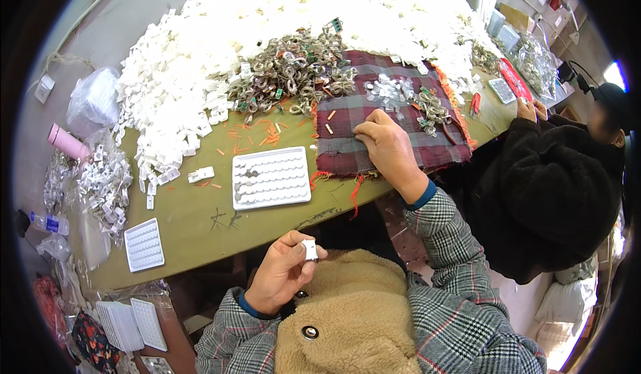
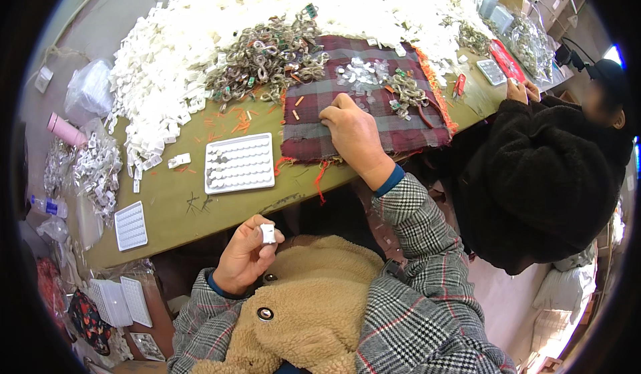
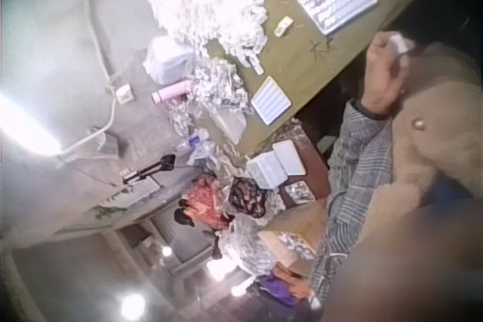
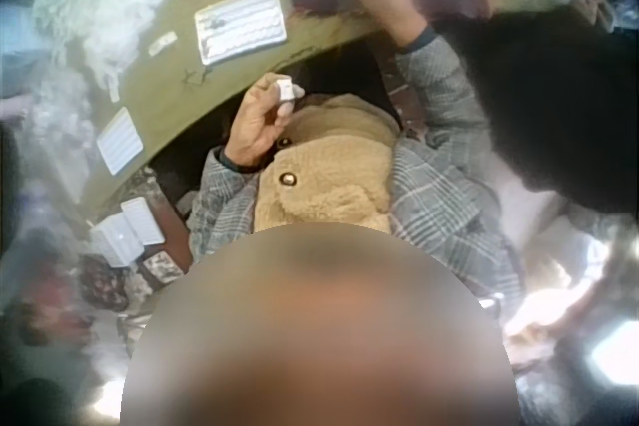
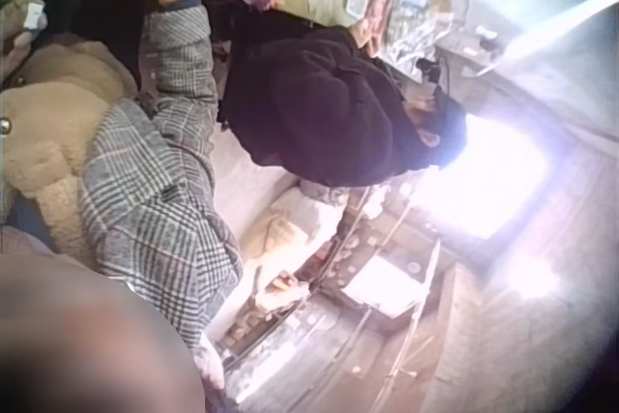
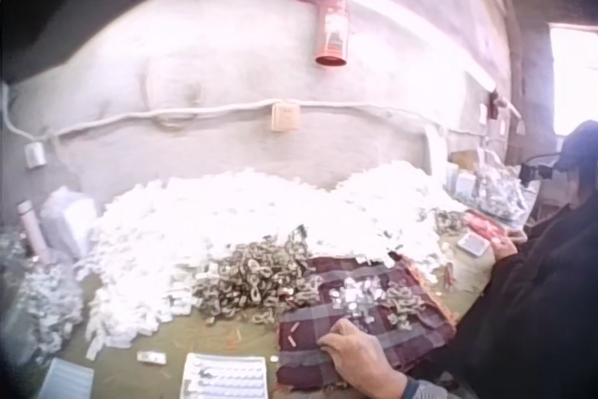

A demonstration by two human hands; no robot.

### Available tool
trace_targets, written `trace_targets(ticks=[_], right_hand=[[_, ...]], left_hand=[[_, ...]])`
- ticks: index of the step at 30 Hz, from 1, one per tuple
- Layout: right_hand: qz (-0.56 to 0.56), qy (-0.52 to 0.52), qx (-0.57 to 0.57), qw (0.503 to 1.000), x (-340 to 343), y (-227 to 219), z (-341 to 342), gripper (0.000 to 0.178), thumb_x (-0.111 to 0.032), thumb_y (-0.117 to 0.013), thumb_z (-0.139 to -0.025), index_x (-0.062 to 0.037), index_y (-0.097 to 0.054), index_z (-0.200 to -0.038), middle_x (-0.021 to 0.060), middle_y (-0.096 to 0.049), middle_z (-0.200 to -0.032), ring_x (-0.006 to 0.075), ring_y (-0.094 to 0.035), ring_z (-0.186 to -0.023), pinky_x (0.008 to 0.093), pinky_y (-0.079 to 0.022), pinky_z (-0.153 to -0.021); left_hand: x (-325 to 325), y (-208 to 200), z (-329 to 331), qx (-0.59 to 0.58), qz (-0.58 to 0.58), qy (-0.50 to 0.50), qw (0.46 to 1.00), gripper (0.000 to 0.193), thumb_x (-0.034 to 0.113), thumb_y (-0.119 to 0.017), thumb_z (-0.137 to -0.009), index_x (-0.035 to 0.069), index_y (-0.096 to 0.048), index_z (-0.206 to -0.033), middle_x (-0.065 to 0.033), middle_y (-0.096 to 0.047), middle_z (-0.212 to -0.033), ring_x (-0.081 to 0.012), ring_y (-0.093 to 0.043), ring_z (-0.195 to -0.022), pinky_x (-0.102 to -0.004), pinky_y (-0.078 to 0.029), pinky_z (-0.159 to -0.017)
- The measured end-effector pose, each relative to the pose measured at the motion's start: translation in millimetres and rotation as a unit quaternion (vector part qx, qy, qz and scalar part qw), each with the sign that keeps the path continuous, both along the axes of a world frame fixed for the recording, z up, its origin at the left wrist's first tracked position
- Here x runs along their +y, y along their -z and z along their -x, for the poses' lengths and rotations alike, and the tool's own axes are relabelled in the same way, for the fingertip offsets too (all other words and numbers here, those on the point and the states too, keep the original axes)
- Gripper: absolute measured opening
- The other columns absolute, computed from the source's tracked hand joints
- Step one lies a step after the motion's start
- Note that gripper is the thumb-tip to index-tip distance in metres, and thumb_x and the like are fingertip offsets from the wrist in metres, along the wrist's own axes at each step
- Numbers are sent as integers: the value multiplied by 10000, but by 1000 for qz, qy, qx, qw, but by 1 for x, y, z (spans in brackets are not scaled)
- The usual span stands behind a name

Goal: The person repeatedly picks small white plastic housings and metal contacts from a table, inserts the contacts into the housings, and places the assembled units into a white tray. The person handles items one at a time and continues the cycle throughout the clip.

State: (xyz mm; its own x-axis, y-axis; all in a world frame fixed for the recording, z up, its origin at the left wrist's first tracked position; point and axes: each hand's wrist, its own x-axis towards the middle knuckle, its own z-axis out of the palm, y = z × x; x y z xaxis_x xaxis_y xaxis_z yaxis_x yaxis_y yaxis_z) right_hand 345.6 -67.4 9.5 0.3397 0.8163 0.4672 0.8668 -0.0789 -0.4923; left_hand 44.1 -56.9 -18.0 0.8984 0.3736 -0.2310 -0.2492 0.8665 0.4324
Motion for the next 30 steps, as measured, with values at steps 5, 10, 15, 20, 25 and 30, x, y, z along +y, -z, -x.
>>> trace_targets(ticks=[5, 10, 15, 20, 25, 30], right_hand=[[-131, -65, 202, 968, -14, -21, 31, 29, 13, -658, -869, 5, -665, -896, 42, -605, -806, 153, -602, -703, 265, -490, -646], [21, -241, 474, 847, -61, -33, 112, 53, 20, -594, -936, 31, -623, -980, 17, -616, -814, 72, -594, -712, 207, -490, -638], [-70, -278, 265, 921, -62, -35, 150, 116, 72, -649, -835, 24, -620, -938, 110, -603, -913, 205, -624, -727, 277, -505, -621], [-47, -267, 284, 920, -68, -38, 157, 110, 89, -649, -831, 22, -634, -916, 119, -617, -933, 169, -628, -718, 270, -524, -645], [-115, -274, 135, 945, -66, -27, 163, 144, 71, -667, -813, 35, -615, -942, 140, -604, -931, 267, -636, -757, 315, -528, -645], [-46, -246, 279, 927, -59, -22, 163, 115, 86, -647, -815, 34, -626, -916, 130, -612, -877, 255, -632, -750, 307, -516, -647]], left_hand=[[-3, -10, 6, 10, -11, -57, 998, 179, 133, -546, -1011, 26, -593, -1145, -193, -675, -1067, -122, -632, -763, -226, -550, -636], [-7, -22, 13, -34, -50, -103, 993, 236, 126, -523, -1020, -8, -580, -1206, -183, -673, -1066, -141, -657, -798, -252, -583, -701], [-15, -31, 21, -35, -120, -137, 983, 232, 103, -527, -1015, -40, -580, -1190, -161, -678, -1005, -162, -674, -773, -274, -594, -705], [-21, -34, 24, -29, -128, -157, 979, 229, 105, -537, -1011, -47, -585, -1175, -138, -679, -984, -165, -678, -773, -286, -602, -697], [-22, -27, 24, 6, -143, -192, 971, 235, 109, -556, -1003, -53, -585, -1170, -117, -681, -957, -163, -682, -775, -291, -607, -698], [-17, -22, 26, 18, -125, -193, 973, 221, 96, -573, -992, -56, -590, -1152, -120, -688, -953, -162, -686, -779, -299, -611, -699]])
